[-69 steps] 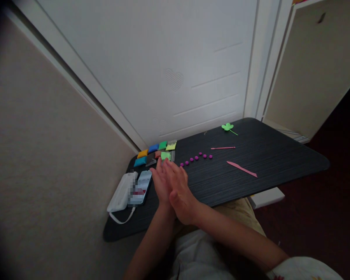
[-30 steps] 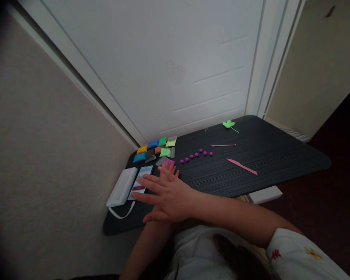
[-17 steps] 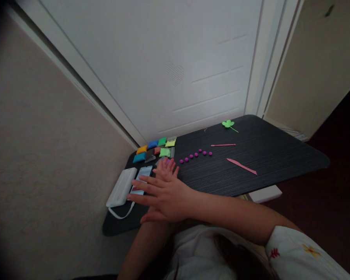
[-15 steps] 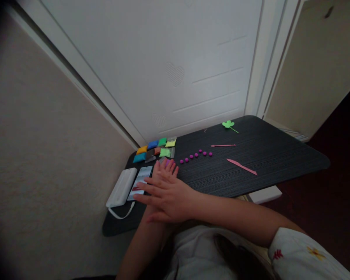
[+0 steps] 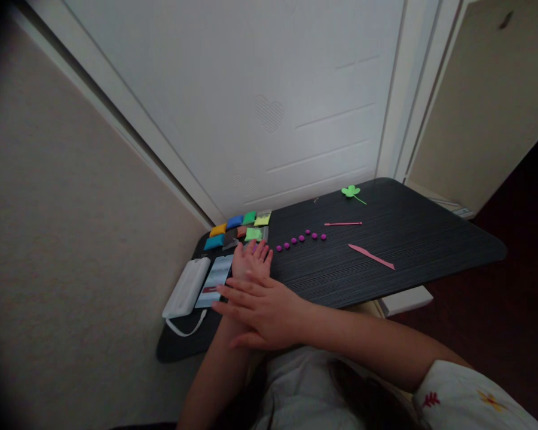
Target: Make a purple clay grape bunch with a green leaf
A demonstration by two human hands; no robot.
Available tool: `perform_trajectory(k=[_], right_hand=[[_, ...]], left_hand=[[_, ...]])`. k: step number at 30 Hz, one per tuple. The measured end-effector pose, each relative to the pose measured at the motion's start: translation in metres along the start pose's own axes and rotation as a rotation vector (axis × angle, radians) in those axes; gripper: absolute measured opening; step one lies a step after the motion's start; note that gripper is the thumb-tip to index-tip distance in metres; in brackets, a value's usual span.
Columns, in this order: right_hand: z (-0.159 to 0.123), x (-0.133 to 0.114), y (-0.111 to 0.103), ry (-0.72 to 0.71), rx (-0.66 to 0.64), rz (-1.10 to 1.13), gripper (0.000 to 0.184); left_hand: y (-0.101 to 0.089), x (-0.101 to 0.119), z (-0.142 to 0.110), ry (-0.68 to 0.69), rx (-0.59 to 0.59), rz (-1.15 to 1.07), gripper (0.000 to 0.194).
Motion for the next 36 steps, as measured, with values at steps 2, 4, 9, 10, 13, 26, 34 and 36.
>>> perform_trajectory(k=[2,4,9,10,13,26,34,36], right_hand=[[-0.001,-0.006,0.0,-0.055,-0.022,0.003,0.061],[0.002,-0.008,-0.002,-0.054,-0.023,-0.007,0.06],[0.007,0.003,-0.005,0.082,0.003,-0.048,0.062],[0.005,0.004,-0.003,0.079,-0.005,-0.049,0.062],[0.0,-0.002,0.006,-0.033,-0.056,-0.025,0.06],[-0.005,-0.004,0.002,0.003,-0.077,-0.025,0.059],[0.005,0.001,0.001,0.148,0.02,-0.057,0.06],[0.002,0.005,0.004,0.176,0.014,-0.059,0.062]], left_hand=[[0.003,-0.005,-0.004,0.055,0.003,0.012,0.041],[0.007,-0.011,-0.006,0.089,0.012,0.04,0.039],[0.005,-0.008,-0.004,-0.002,0.048,0.048,0.038],[0.003,-0.005,-0.003,-0.007,0.062,0.037,0.039],[-0.001,-0.005,-0.002,0.028,0.05,0.016,0.042],[-0.003,-0.006,-0.004,-0.005,0.015,0.025,0.044],[-0.015,-0.027,0.01,-0.015,-0.004,0.039,0.046],[-0.016,-0.019,0.012,0.005,0.019,0.036,0.047]])
Point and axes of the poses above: each hand's wrist, its own z-axis towards the middle knuckle, its own y-axis out of the palm, x = y × z, the point moved 2 cm from there along z, towards the middle knuckle, and after that the axes turned 5 degrees about y, right-handed, at the moved point
